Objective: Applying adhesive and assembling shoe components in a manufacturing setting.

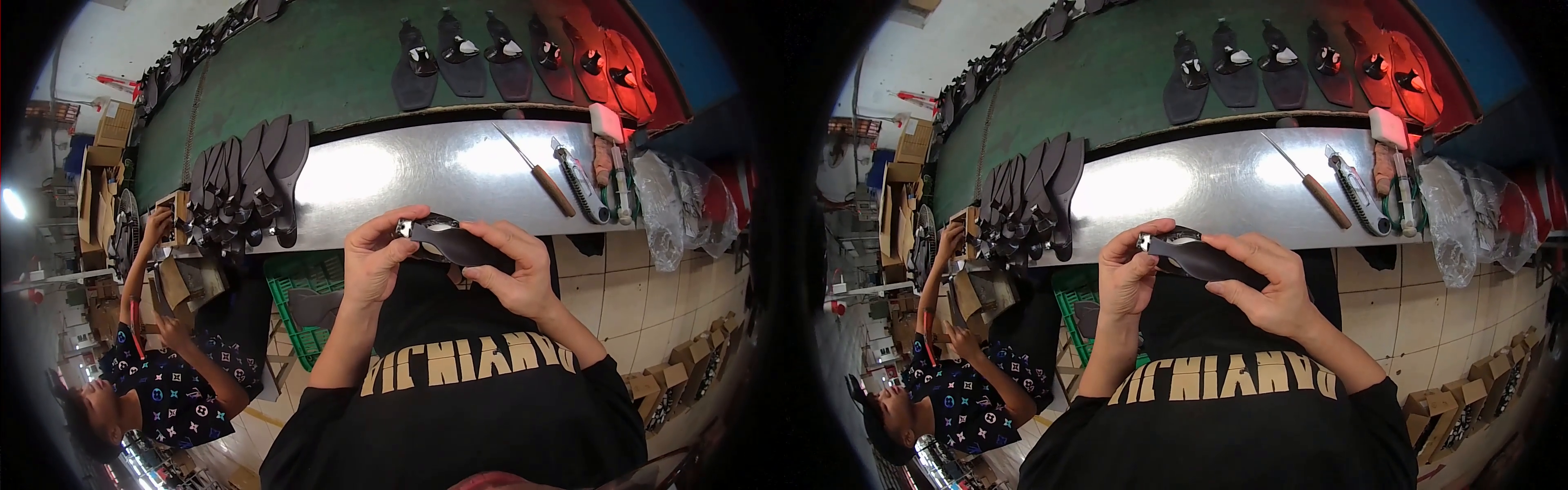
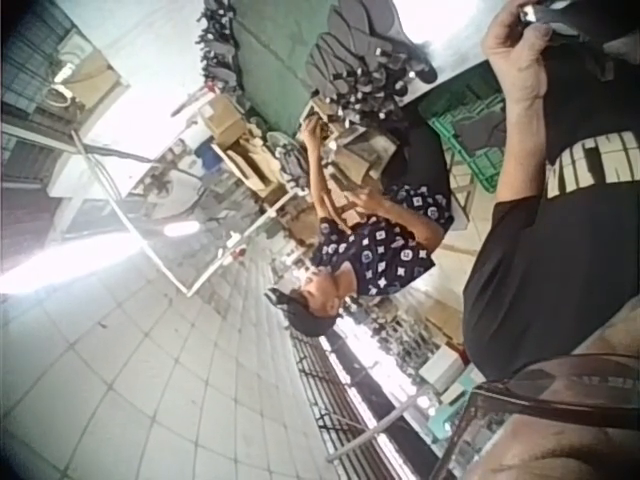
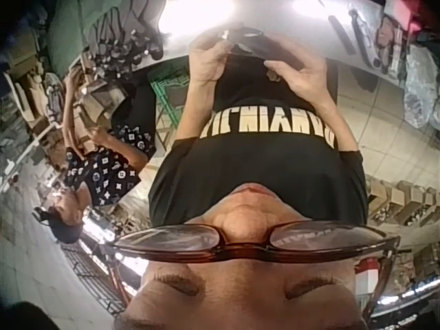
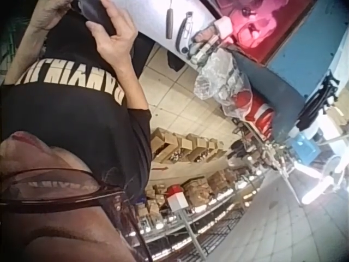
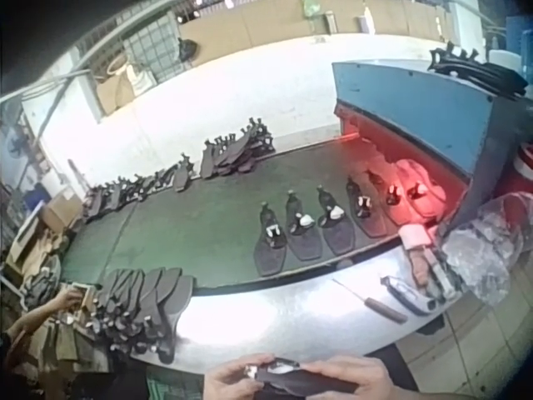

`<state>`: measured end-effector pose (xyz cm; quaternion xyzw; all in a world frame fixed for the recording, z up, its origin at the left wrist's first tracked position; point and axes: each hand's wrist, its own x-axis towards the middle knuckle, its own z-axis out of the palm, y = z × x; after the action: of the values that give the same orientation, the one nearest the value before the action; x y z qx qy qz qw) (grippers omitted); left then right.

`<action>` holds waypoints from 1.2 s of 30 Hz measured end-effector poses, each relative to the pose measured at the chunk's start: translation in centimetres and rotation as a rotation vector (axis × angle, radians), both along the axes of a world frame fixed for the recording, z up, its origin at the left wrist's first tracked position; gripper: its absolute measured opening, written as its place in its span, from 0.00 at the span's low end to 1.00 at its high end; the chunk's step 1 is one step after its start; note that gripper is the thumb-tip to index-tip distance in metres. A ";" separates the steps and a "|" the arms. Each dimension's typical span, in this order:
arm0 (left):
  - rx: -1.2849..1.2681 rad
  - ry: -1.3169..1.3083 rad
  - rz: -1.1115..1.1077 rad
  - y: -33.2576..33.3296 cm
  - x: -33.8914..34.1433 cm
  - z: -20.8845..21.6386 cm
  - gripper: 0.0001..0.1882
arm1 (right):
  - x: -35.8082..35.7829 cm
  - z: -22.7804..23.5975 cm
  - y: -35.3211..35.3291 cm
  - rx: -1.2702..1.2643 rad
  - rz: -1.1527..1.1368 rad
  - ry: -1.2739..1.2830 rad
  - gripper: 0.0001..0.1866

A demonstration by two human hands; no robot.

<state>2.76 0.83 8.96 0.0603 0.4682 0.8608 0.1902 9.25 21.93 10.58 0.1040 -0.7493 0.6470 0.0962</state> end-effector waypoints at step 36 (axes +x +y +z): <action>-0.174 0.429 -0.149 -1.1 0.5 -1.2 0.28 | 0.0 1.4 0.6 0.341 -0.022 0.169 0.25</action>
<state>3.26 -0.30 7.72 0.2593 0.5644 0.7684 0.1539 9.25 22.57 12.03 0.1647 -0.8383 0.4986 0.1468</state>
